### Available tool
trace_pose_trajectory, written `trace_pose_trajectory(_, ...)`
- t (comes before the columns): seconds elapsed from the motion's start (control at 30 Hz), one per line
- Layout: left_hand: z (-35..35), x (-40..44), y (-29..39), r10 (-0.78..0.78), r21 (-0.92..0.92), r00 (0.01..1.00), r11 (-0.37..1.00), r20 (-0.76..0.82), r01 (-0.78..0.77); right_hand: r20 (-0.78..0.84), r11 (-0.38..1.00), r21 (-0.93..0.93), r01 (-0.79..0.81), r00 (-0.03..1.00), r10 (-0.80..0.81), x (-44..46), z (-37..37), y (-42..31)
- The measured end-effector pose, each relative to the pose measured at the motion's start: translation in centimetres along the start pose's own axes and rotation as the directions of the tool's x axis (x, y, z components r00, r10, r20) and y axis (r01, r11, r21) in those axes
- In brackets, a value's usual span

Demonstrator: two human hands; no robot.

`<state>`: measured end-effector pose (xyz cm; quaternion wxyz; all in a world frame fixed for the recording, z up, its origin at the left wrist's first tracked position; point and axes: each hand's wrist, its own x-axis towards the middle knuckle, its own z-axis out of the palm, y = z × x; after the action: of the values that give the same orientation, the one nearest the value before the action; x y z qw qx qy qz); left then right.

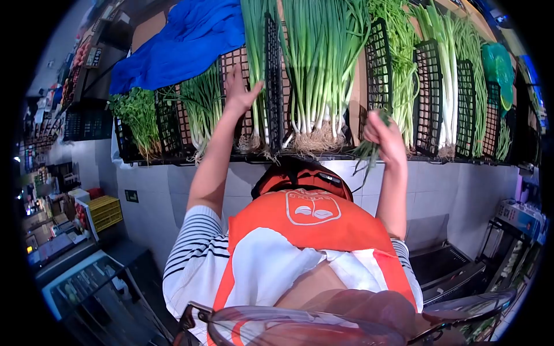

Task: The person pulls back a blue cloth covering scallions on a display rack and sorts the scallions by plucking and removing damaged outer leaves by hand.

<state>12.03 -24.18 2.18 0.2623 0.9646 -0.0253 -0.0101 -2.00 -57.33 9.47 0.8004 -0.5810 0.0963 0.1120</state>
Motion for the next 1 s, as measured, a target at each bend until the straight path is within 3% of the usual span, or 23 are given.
trace_pose_trajectory(0.07,2.1,-0.9,-1.4,0.035,0.031,0.99,0.999,0.138,-0.039,-0.164,0.852,-0.524,0.007,0.98,-0.109,2.3,1.1,1.4)
trace_pose_trajectory(0.13,2.2,-1.2,-1.2,0.022,-0.078,0.994,0.997,0.106,-0.014,-0.202,0.616,-0.787,-0.043,0.96,-0.192,4.3,1.9,2.5)
trace_pose_trajectory(0.2,3.1,-1.1,-1.6,0.045,-0.043,0.997,0.998,-0.062,-0.048,-0.252,0.558,-0.806,-0.198,0.968,-0.02,6.1,2.5,3.1)
trace_pose_trajectory(0.3,1.0,-2.5,0.7,0.057,-0.225,0.942,0.965,-0.33,-0.137,-0.266,0.415,-0.875,-0.247,0.964,0.012,8.2,2.4,4.5)
trace_pose_trajectory(0.33,-0.1,-3.1,1.5,0.093,-0.293,0.915,0.93,-0.391,-0.22,-0.254,0.418,-0.881,-0.223,0.967,-0.02,8.0,2.8,4.1)
trace_pose_trajectory(0.4,-2.6,-4.5,3.4,0.087,-0.307,0.901,0.923,-0.426,-0.234,-0.219,0.425,-0.875,-0.232,0.972,0.08,8.2,2.2,3.6)
trace_pose_trajectory(0.43,-3.4,-5.0,4.9,0.082,-0.327,0.861,0.904,-0.501,-0.276,-0.174,0.511,-0.835,-0.204,0.979,0.106,8.3,1.5,3.5)
trace_pose_trajectory(0.5,-5.5,-5.7,6.5,0.185,-0.368,0.883,0.857,-0.432,-0.36,-0.069,0.666,-0.731,-0.15,0.987,0.147,8.3,0.4,3.4)
trace_pose_trajectory(0.53,-6.0,-5.8,7.1,0.238,-0.39,0.885,0.83,-0.401,-0.4,-0.011,0.854,-0.52,-0.028,1.0,0.026,7.1,1.2,2.6)
trace_pose_trajectory(0.57,-5.6,-5.9,8.0,0.218,-0.518,0.904,0.76,-0.367,-0.393,-0.012,0.876,-0.482,0.007,1.0,-0.015,5.9,1.9,1.2)
trace_pose_trajectory(0.6,-5.4,-5.9,9.0,0.222,-0.753,0.954,0.588,-0.2,-0.295,-0.014,0.895,-0.443,0.041,0.999,-0.052,4.8,2.5,-0.1)
trace_pose_trajectory(0.63,-5.6,-5.8,10.2,0.307,-0.825,0.949,0.518,-0.068,-0.226,0.039,0.907,-0.415,0.079,0.997,-0.069,4.3,2.7,-0.5)
trace_pose_trajectory(0.67,-5.1,-4.9,11.2,0.299,-0.815,0.946,0.575,0.125,-0.074,0.057,0.923,-0.351,0.157,0.988,-0.146,3.6,3.5,-0.7)
trace_pose_trajectory(0.7,-4.5,-4.1,12.2,0.375,-0.822,0.906,0.567,0.198,-0.055,0.085,0.912,-0.378,0.158,0.987,-0.136,3.2,4.1,-1.1)
trace_pose_trajectory(0.73,-3.9,-3.3,13.5,0.457,-0.867,0.869,0.492,0.187,-0.072,0.111,0.899,-0.406,0.161,0.986,-0.126,2.9,4.8,-1.3)
trace_pose_trajectory(0.77,-3.7,-2.7,14.8,0.455,-0.892,0.856,0.451,0.244,0.015,0.066,0.903,-0.367,0.224,0.974,-0.215,2.6,6.2,-1.2)
trace_pose_trajectory(0.8,-4.5,-2.1,16.4,0.459,-0.909,0.837,0.406,0.297,0.1,0.094,0.808,-0.528,0.261,0.964,-0.25,2.3,6.8,-1.7)
trace_pose_trajectory(0.87,-5.9,0.1,18.5,0.628,-0.96,0.728,0.216,0.275,0.176,0.005,0.746,-0.642,0.177,0.974,-0.226,1.3,9.2,-2.0)
trace_pose_trajectory(0.9,-6.3,1.1,19.8,0.566,-0.944,0.758,0.143,0.324,0.297,0.025,0.785,-0.6,0.157,0.984,-0.178,1.0,10.2,-1.8)
trace_pose_trajectory(0.93,-6.5,2.3,20.0,0.553,-0.941,0.767,0.108,0.325,0.321,0.048,0.821,-0.554,0.134,0.99,-0.129,0.6,11.2,-1.4)
trace_pose_trajectory(0.97,-6.7,3.5,19.9,0.541,-0.936,0.774,0.075,0.327,0.343,0.066,0.79,-0.535,0.301,0.946,-0.316,0.5,11.9,0.5)
trace_pose_trajectory(1.0,-7.0,4.3,19.9,0.53,-0.93,0.781,0.042,0.33,0.364,0.05,0.8,-0.548,0.246,0.964,-0.261,-0.3,12.9,0.2)
